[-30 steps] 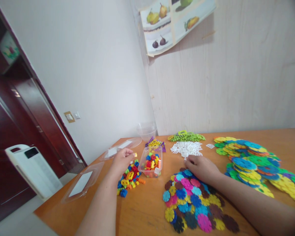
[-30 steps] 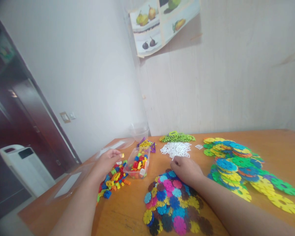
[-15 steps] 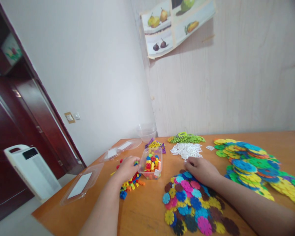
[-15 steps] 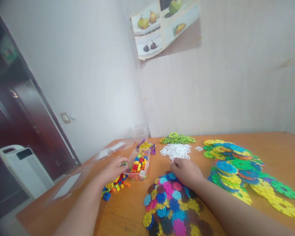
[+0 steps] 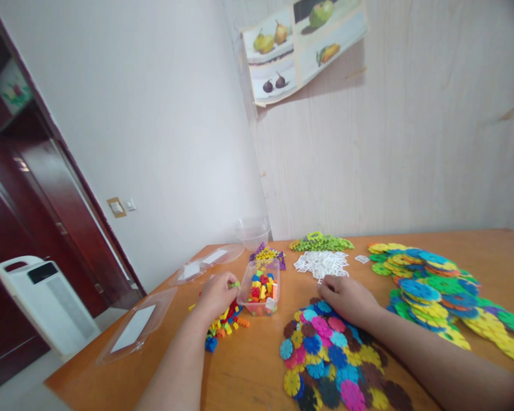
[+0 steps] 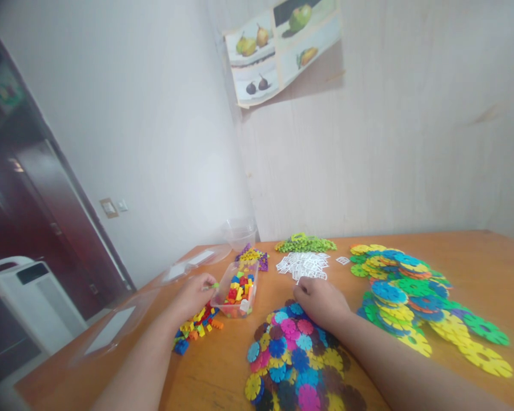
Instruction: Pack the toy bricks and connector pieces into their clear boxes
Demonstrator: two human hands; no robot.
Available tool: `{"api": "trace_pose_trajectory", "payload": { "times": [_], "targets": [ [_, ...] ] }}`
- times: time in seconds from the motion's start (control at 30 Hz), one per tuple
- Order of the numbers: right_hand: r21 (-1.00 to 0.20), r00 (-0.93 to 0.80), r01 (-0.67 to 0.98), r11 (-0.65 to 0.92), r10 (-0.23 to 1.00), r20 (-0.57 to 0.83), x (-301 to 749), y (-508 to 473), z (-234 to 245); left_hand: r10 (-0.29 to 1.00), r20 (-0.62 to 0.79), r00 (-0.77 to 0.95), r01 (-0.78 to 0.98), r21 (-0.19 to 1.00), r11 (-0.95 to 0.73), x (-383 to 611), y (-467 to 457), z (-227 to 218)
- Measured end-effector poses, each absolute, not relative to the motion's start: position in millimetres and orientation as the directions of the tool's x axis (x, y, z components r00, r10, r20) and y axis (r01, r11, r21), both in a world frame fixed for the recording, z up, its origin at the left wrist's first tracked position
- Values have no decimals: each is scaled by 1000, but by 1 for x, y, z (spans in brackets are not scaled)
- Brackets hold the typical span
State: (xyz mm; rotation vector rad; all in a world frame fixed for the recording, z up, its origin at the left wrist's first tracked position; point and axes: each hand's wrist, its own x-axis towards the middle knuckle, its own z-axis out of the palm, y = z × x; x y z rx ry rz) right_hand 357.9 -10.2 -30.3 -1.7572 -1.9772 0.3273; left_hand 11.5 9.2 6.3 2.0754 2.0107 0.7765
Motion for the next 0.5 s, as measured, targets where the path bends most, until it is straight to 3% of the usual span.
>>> {"api": "trace_pose_trajectory", "payload": {
  "times": [0.17,0.3,0.4,0.5],
  "targets": [
    [-474,-67,868,147,981,181,359,-12,-29,923,333,-191,703,703,-108,15,3,21],
    [-473,-75,867,156,980,187,359,-11,-32,941,313,-131,476,852,-217,35,-13,41],
    [-473,-72,868,153,980,184,359,-11,-32,937,329,-118,439,864,-248,41,-18,47],
    [-474,-71,868,148,982,176,359,-12,-31,934,327,-146,532,822,-205,35,-14,40]
  ]
}}
